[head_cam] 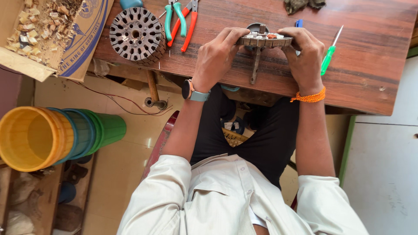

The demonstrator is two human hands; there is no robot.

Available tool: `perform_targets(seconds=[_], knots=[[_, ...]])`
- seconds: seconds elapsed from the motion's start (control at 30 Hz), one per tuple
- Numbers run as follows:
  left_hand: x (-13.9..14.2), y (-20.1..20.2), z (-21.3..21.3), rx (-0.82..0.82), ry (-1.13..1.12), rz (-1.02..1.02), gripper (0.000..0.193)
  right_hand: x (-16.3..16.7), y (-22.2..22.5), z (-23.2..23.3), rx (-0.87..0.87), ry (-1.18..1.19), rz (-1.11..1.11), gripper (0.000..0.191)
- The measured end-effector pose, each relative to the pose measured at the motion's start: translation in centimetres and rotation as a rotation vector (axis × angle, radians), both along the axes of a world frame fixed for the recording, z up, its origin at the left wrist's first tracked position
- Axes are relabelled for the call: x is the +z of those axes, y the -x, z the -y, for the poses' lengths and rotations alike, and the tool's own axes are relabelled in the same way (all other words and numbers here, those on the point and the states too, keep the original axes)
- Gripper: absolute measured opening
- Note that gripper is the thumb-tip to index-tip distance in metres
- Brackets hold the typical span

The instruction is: The person assembles a cylindrical electrical component by inserting small white and orange pieces into slots on a metal rotor. They use a green screwdriver to adjust and secure the pieces, repeatedly rotating and inspecting the assembly on a wooden workbench.

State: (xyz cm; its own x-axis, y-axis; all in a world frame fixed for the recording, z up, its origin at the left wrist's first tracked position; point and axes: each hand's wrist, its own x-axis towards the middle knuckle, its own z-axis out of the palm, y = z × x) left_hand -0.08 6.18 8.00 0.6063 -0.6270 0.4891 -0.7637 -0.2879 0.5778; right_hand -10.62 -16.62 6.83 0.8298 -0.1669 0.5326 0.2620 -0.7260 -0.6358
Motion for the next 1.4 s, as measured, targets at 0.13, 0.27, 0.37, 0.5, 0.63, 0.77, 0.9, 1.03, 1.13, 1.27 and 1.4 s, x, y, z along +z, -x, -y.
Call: perform_targets(seconds=[0.13, 0.27, 0.37, 0.5, 0.63, 0.77, 0.9, 1.03, 1.13, 1.27, 1.4], knots=[[-0.3, 0.8, 0.7, 0.091, 0.089, -0.054, 0.037, 0.5, -0.2, -0.2, 0.041, -0.321, -0.066, 0.041], [-0.3, 0.5, 1.3, 0.106, 0.118, -0.096, 0.035, 0.4, -0.2, -0.1, -0.103, -0.168, -0.043, 0.042], [-0.5, 0.2, 1.6, 0.111, 0.122, -0.109, 0.033, 0.2, 0.0, 0.1, -0.16, -0.051, 0.011, 0.03], [-0.7, 0.1, 1.7, 0.104, 0.163, -0.124, 0.036, -0.1, 0.5, -0.4, -0.206, -0.053, 0.076, 0.022], [0.0, -1.0, 1.5, 0.019, 0.157, -0.224, 0.036, 0.2, 1.2, -0.8, -0.24, -0.146, -0.031, 0.02], [0.5, -2.6, 0.9, -0.046, 0.084, -0.236, 0.036, 0.4, 1.3, -0.8, -0.241, -0.086, 0.033, 0.01], [0.1, -3.6, 0.9, -0.124, 0.09, -0.191, 0.04, 0.3, 1.5, -1.0, -0.328, -0.068, 0.142, 0.007], [0.0, -4.0, 1.1, -0.235, 0.263, -0.142, 0.048, 0.3, 2.2, -1.4, -0.401, -0.07, 0.209, 0.007], [1.2, -4.5, 1.0, -0.241, 0.118, -0.428, 0.043, 0.4, 2.2, -1.6, -0.424, -0.141, 0.186, 0.008], [2.9, -4.5, 0.4, -0.323, 0.077, -0.125, 0.052, 0.1, 2.0, -1.2, -0.411, -0.17, 0.21, 0.008], [2.0, -1.5, -0.6, -0.15, 0.128, -0.093, 0.066, -1.0, 3.3, -1.2, -0.408, -0.259, 0.189, 0.008]])
